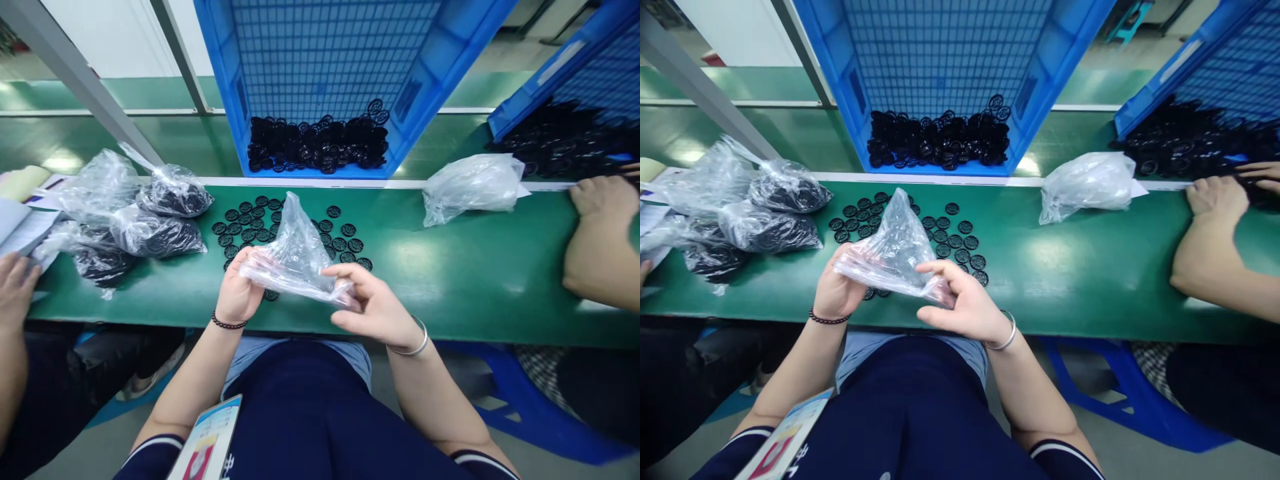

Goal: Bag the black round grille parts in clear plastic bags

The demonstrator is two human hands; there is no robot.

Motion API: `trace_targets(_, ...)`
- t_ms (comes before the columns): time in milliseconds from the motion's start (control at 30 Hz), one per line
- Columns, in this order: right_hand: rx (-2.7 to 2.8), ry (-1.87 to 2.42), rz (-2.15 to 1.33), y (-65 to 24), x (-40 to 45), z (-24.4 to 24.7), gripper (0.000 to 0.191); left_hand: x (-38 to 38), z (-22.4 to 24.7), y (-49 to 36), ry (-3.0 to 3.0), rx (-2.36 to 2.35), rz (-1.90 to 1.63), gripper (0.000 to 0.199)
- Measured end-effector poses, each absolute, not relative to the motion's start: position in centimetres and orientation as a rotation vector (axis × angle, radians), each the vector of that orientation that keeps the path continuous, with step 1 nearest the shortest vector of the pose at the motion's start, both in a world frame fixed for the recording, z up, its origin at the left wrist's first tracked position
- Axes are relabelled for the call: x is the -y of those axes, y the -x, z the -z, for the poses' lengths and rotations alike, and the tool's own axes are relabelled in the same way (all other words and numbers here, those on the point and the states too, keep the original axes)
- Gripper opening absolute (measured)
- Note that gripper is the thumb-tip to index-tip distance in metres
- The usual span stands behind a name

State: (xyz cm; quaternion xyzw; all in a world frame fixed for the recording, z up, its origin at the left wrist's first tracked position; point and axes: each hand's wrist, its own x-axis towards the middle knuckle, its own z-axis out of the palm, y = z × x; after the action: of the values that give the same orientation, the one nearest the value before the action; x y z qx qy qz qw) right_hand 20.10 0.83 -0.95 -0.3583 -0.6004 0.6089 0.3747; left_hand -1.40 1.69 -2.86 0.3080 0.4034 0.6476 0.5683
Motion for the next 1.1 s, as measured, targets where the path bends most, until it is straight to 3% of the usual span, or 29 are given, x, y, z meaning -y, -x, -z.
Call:
trace_targets(100, 1.699, 1.011, -1.369, -19.9, -1.1, 1.3, 0.022, -1.1, 2.2, 1.6, -0.694, -0.85, -1.35, 0.04)
trace_targets(200, 1.418, 1.045, -1.232, -19.6, -1.6, 2.0, 0.03, -0.2, 2.4, 1.7, -0.815, -0.819, -1.195, 0.041)
trace_targets(300, 1.106, 0.992, -1.356, -19.6, -2.0, 2.2, 0.035, 0.1, 3.1, 1.7, -1.053, -0.974, -1.119, 0.037)
trace_targets(400, 1.035, 0.916, -1.549, -19.8, -1.6, 2.0, 0.034, -0.4, 4.1, 1.5, -1.163, -1.251, -1.249, 0.029)
trace_targets(500, 1.216, 0.829, -1.498, -20.1, -0.9, 1.6, 0.04, -1.6, 5.1, 1.6, -1.041, -1.304, -1.438, 0.016)
trace_targets(600, 1.686, 0.717, -1.224, -20.4, -0.6, 1.7, 0.012, -2.8, 5.8, 2.4, -1.025, -1.338, -1.633, 0.014)
trace_targets(700, 2.061, 0.859, -0.696, -20.2, -1.4, 2.5, 0.026, -3.0, 6.2, 3.1, -1.173, -1.407, -1.776, 0.026)
trace_targets(833, 2.102, 1.244, -0.088, -19.3, -3.2, 3.2, 0.022, -1.9, 5.7, 2.7, -1.658, -1.325, -1.643, 0.036)
trace_targets(967, 2.212, 1.457, 0.129, -18.4, -4.3, 1.8, 0.035, -0.4, 4.3, 1.8, -2.289, -1.169, -1.288, 0.039)
trace_targets(1100, 2.33, 1.488, 0.162, -18.1, -4.6, 0.8, 0.053, 0.1, 3.6, 2.0, -2.46, -1.431, -1.088, 0.047)
